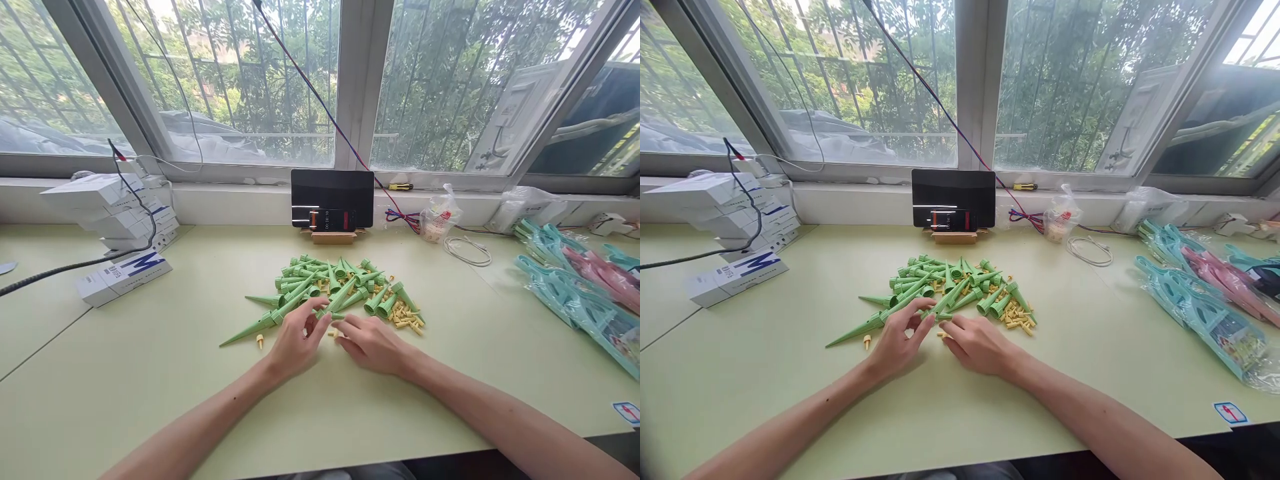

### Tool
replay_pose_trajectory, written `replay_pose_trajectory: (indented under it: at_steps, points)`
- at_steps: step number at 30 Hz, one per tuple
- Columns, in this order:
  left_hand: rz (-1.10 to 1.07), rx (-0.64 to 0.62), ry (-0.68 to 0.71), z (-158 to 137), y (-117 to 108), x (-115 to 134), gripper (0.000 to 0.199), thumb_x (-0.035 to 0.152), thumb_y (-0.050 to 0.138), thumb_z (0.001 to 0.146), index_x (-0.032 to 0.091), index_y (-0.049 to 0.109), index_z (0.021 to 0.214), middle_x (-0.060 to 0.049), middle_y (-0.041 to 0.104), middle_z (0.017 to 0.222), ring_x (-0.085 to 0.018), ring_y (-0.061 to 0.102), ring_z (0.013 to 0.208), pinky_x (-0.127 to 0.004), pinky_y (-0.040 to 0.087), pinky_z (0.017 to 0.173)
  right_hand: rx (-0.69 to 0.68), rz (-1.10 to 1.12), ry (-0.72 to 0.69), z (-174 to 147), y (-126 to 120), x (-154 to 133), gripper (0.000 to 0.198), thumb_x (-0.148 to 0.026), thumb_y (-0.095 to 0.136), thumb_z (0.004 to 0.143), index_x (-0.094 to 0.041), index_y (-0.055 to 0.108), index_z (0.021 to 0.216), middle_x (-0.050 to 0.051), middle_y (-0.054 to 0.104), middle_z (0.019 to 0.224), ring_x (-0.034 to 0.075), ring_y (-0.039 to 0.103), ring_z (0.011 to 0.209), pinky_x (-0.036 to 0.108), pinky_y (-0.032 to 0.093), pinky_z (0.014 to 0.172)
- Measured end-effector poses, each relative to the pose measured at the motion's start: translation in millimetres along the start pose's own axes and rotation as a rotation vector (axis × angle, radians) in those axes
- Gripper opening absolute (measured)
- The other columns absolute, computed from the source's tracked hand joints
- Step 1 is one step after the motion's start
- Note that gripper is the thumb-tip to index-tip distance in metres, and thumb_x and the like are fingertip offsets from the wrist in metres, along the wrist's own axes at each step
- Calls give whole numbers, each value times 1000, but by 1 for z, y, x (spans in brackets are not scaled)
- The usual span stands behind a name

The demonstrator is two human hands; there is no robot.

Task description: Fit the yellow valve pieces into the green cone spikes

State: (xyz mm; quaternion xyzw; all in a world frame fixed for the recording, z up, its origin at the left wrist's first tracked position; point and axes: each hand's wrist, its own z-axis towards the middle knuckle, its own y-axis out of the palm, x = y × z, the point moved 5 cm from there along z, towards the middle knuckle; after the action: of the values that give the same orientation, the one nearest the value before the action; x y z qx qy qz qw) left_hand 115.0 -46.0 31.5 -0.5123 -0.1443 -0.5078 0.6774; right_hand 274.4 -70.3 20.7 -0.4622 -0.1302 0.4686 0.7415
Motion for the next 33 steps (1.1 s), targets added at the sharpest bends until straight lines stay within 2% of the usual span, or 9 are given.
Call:
replay_pose_trajectory:
  at_steps: [4,6,9,12,15,18,21,24,33]
  points:
    - [12,-86,76,-4,6,3,22,33,52,95,20,51,113,5,54,71,-7,40,48,-20,34,48,94,169,193,-1,-3,10,27,-33,41,104,-22,45,80,0,54,71,14,48,59,25,39,55]
    - [27,-137,107,-6,10,4,21,32,55,94,20,50,111,7,50,66,-7,40,47,-20,33,48,141,259,256,-2,-3,14,31,-35,39,104,-23,40,75,-2,48,66,14,44,57,25,37,54]
    - [84,-222,111,-9,16,4,21,31,59,91,21,50,108,10,43,58,-9,41,47,-20,34,49,187,403,315,-3,-1,18,28,-36,42,103,-22,42,78,-4,46,63,12,41,53,23,35,50]
    - [117,-258,85,-10,19,2,23,31,63,90,21,51,106,8,50,65,-9,45,50,-21,35,50,201,469,335,-4,1,19,19,-33,46,101,-21,46,86,-6,44,62,11,39,51,22,33,48]
    - [98,-221,102,-8,17,3,20,30,62,92,22,52,107,1,60,89,-7,51,55,-21,40,52,225,467,303,-4,1,17,14,-31,46,101,-21,49,93,-5,46,63,11,40,51,22,34,49]
    - [83,-141,144,-6,12,6,15,28,57,95,22,52,107,-2,58,105,-6,49,55,-22,42,53,263,443,308,-3,-1,17,13,-31,45,102,-21,51,97,-4,49,66,11,42,52,22,37,51]
    - [97,-83,159,-5,9,6,8,24,53,97,22,52,104,-1,57,100,-6,45,53,-22,40,51,288,407,354,-1,-2,20,13,-31,44,103,-21,51,97,-3,51,68,12,43,54,22,38,54]
    - [109,-78,164,-6,9,5,4,23,51,97,21,53,101,1,54,90,-7,45,54,-22,40,51,265,350,373,2,1,24,15,-30,44,102,-21,50,91,-3,51,70,12,43,57,23,38,58]
    - [131,-38,194,-7,7,5,5,19,51,97,21,54,100,4,51,77,-8,44,55,-21,39,52,199,270,400,6,12,33,31,-29,45,101,-23,32,73,-4,41,66,13,35,58,24,31,56]
